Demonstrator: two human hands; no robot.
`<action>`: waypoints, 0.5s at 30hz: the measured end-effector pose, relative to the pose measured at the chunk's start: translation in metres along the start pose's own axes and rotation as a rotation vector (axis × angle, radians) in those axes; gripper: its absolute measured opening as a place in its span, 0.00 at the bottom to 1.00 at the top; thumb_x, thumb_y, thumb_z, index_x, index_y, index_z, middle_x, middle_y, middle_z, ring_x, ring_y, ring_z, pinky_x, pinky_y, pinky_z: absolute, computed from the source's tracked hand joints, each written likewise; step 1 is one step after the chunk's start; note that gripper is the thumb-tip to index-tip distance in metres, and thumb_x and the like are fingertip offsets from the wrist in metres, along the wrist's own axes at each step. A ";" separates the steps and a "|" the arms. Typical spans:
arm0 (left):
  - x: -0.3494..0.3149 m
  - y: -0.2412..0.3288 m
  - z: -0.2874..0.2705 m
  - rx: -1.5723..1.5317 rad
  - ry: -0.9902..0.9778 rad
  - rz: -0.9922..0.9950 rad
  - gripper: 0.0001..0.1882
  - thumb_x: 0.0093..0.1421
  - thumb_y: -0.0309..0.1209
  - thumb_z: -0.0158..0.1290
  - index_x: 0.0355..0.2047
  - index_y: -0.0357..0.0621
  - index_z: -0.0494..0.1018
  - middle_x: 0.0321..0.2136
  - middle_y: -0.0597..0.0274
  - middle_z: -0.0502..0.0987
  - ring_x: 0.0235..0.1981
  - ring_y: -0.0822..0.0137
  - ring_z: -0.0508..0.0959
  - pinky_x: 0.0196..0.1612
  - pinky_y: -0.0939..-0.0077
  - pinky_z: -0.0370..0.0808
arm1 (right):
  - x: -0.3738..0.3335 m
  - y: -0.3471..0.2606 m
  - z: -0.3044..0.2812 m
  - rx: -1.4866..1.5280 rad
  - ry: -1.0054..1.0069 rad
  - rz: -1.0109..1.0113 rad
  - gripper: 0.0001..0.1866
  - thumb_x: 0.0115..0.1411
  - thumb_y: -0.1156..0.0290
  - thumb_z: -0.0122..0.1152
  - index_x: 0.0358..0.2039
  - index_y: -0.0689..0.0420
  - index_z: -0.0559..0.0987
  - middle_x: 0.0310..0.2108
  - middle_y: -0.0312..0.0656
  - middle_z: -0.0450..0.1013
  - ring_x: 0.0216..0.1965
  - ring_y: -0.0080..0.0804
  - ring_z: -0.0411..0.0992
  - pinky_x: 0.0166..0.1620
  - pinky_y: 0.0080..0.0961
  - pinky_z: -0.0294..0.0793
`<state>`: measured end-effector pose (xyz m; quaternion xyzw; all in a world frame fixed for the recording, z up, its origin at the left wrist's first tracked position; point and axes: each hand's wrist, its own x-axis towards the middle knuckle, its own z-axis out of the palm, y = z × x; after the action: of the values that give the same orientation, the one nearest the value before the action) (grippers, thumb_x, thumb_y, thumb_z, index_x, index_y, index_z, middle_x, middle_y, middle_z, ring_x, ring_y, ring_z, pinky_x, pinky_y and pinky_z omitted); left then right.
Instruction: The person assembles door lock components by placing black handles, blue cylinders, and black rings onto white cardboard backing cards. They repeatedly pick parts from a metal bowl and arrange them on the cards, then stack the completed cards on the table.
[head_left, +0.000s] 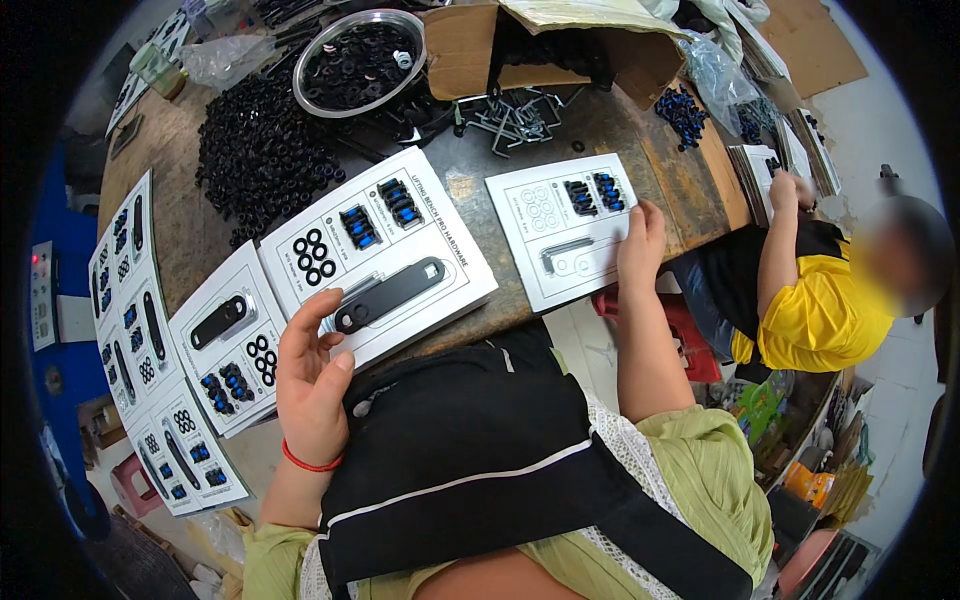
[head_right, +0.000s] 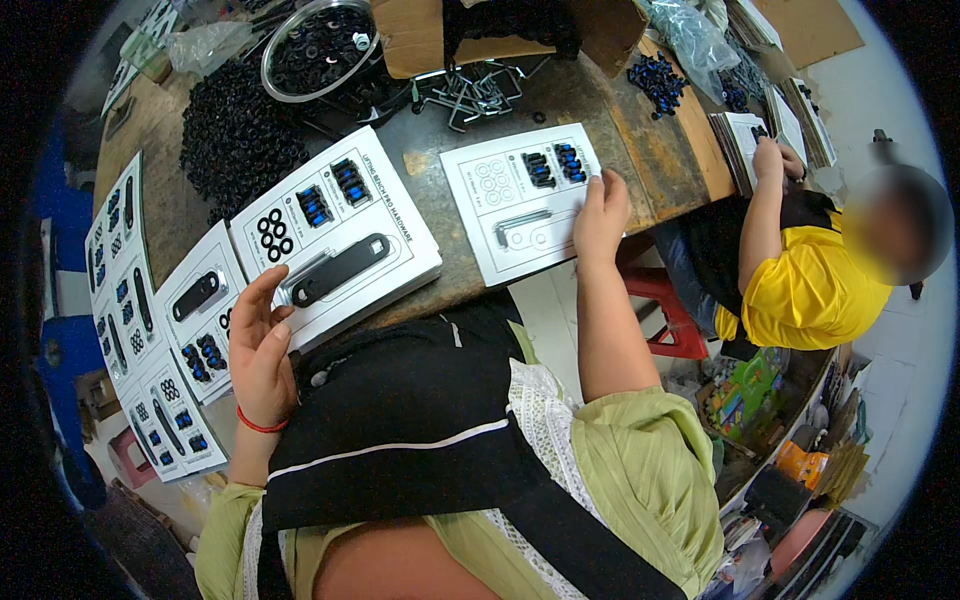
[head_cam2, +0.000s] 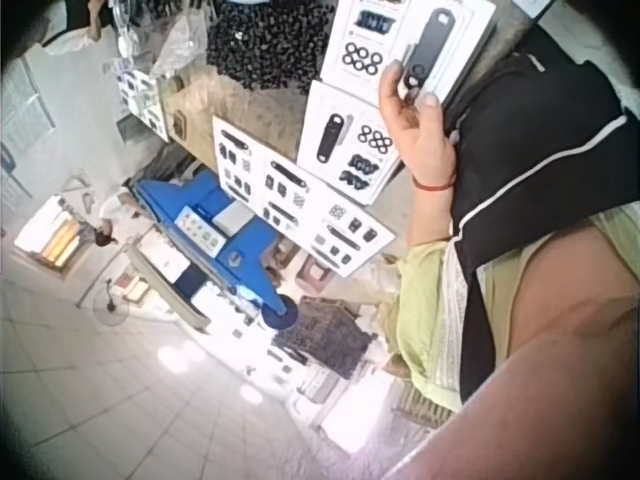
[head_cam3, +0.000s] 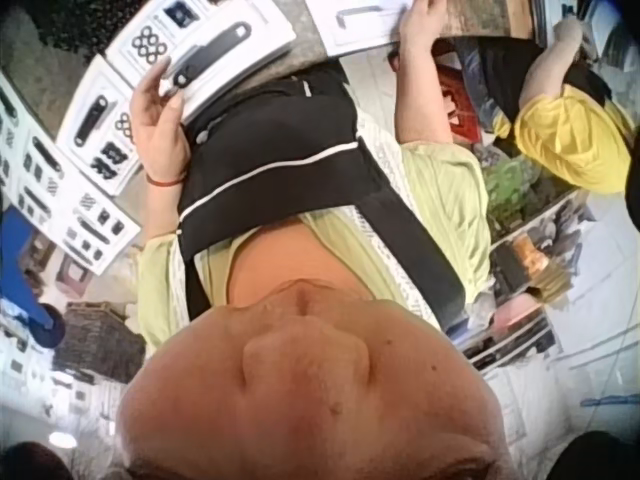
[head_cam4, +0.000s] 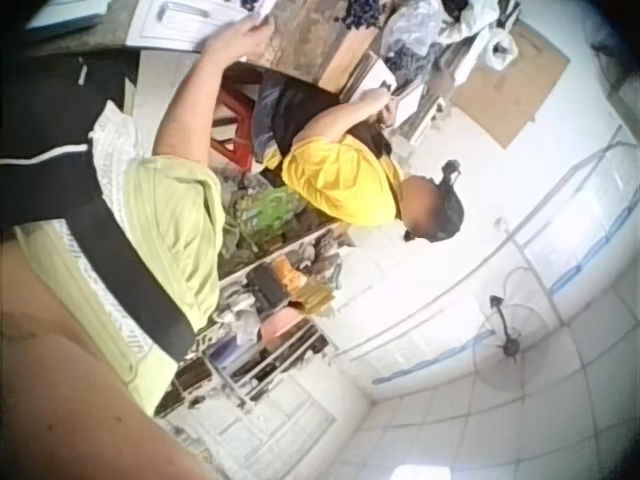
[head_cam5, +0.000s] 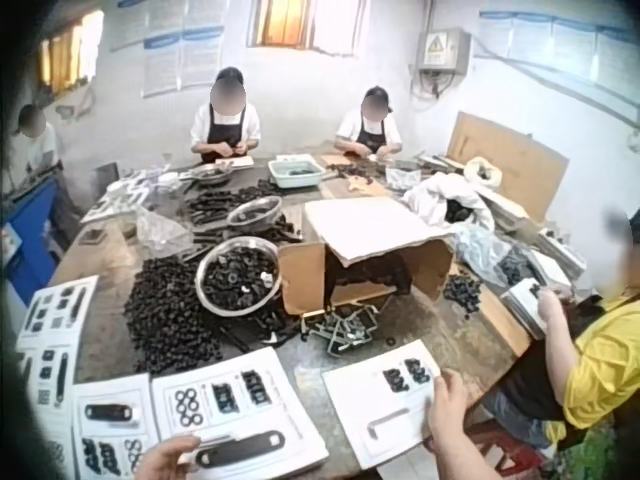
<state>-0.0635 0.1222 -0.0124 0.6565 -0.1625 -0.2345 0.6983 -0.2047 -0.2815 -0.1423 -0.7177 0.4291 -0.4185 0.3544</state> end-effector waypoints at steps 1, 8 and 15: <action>-0.001 0.000 -0.001 -0.005 0.000 -0.002 0.29 0.55 0.27 0.50 0.58 0.40 0.63 0.59 0.55 0.66 0.63 0.63 0.61 0.57 0.71 0.61 | -0.004 -0.001 0.004 -0.002 0.009 -0.010 0.18 0.62 0.68 0.52 0.46 0.69 0.74 0.42 0.55 0.75 0.40 0.43 0.74 0.46 0.34 0.71; -0.004 0.000 -0.007 -0.010 0.008 -0.020 0.29 0.55 0.29 0.51 0.58 0.40 0.64 0.59 0.56 0.66 0.63 0.64 0.61 0.57 0.72 0.60 | -0.016 -0.016 0.006 -0.060 -0.078 0.040 0.20 0.59 0.67 0.55 0.49 0.64 0.73 0.48 0.55 0.71 0.49 0.49 0.67 0.54 0.39 0.64; -0.002 -0.001 -0.007 0.008 -0.020 -0.025 0.28 0.55 0.27 0.51 0.58 0.40 0.64 0.58 0.61 0.66 0.58 0.69 0.64 0.55 0.74 0.59 | 0.047 -0.092 0.077 -0.096 -0.291 -0.306 0.15 0.53 0.66 0.62 0.37 0.64 0.80 0.39 0.51 0.76 0.43 0.46 0.74 0.47 0.34 0.72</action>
<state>-0.0616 0.1295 -0.0138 0.6587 -0.1622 -0.2488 0.6913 -0.0924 -0.2778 -0.0790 -0.8433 0.2790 -0.3385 0.3106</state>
